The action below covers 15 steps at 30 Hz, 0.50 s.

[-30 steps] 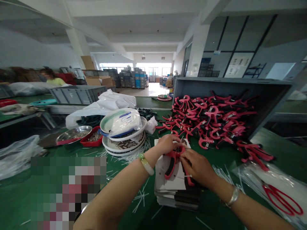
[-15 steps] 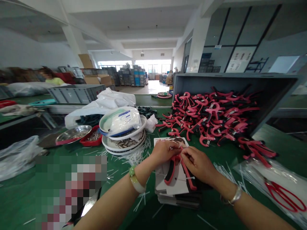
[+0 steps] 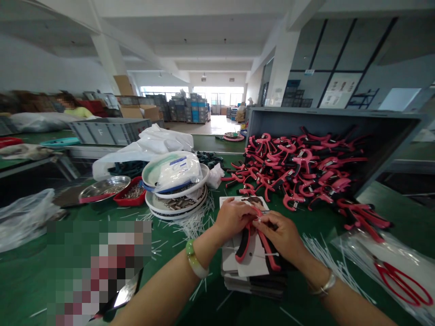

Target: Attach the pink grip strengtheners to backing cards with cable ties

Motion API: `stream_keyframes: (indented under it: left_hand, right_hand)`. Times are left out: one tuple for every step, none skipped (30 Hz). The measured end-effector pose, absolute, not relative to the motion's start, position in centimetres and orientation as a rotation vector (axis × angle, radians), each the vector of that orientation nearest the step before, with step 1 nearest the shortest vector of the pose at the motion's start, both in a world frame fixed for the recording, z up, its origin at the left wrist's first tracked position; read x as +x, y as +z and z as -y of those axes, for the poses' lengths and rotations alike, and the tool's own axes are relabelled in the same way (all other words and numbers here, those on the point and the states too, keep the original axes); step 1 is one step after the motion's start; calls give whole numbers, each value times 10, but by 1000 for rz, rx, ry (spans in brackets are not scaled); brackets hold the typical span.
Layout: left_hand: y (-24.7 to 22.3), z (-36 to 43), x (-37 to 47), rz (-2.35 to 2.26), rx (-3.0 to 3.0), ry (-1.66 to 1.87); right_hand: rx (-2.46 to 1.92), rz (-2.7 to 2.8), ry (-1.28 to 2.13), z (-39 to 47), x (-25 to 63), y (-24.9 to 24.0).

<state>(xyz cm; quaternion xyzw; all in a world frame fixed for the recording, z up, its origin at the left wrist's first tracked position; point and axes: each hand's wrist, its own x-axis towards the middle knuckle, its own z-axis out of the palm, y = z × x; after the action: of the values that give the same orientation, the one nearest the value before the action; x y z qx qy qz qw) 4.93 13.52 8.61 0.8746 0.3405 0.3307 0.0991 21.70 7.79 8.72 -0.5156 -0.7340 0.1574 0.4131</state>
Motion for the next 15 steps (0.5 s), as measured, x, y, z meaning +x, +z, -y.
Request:
stream_keyframes:
  left_hand:
    - [87, -135, 49, -1011, 2596, 965]
    - [89, -134, 49, -1016, 2601, 954]
    - [90, -134, 49, -1021, 2606, 942]
    - [92, -133, 49, -1026, 2611, 926]
    - [93, -133, 49, -1028, 2620, 908]
    - [94, -133, 49, -1028, 2633, 890]
    - [95, -133, 49, -1025, 2648, 873]
    - [95, -133, 49, -1016, 2668, 858]
    - [95, -134, 49, -1005, 2688, 848]
    - [95, -134, 48, -993, 2704, 844]
    - [94, -134, 48, -981, 2712, 843]
    - [94, -134, 48, -970, 2714, 846]
    - [94, -134, 48, -962, 2713, 851]
    - [93, -134, 48, -961, 2707, 862]
    - [93, -134, 48, -964, 2702, 872]
  right_hand:
    - [-1284, 1836, 405, -78, 217, 86]
    - [-1273, 1831, 415, -78, 217, 85]
    - [-1265, 1825, 425, -78, 218, 85]
    - [-1259, 1818, 434, -77, 218, 85]
    - [-1254, 1811, 446, -77, 218, 85]
    - [-1249, 1806, 459, -77, 218, 86]
    - [-1246, 1803, 471, -77, 219, 86]
    - [-1243, 1802, 482, -77, 219, 87]
    - [-1241, 1800, 491, -77, 219, 87]
    - [-1240, 1796, 501, -77, 219, 87]
    - [-1242, 1789, 510, -77, 219, 88]
    - [-1247, 1782, 521, -78, 219, 88]
    - [-1253, 1776, 536, -78, 219, 88]
    - [-1258, 1773, 551, -78, 219, 88]
    - [-1261, 1773, 565, -79, 219, 88]
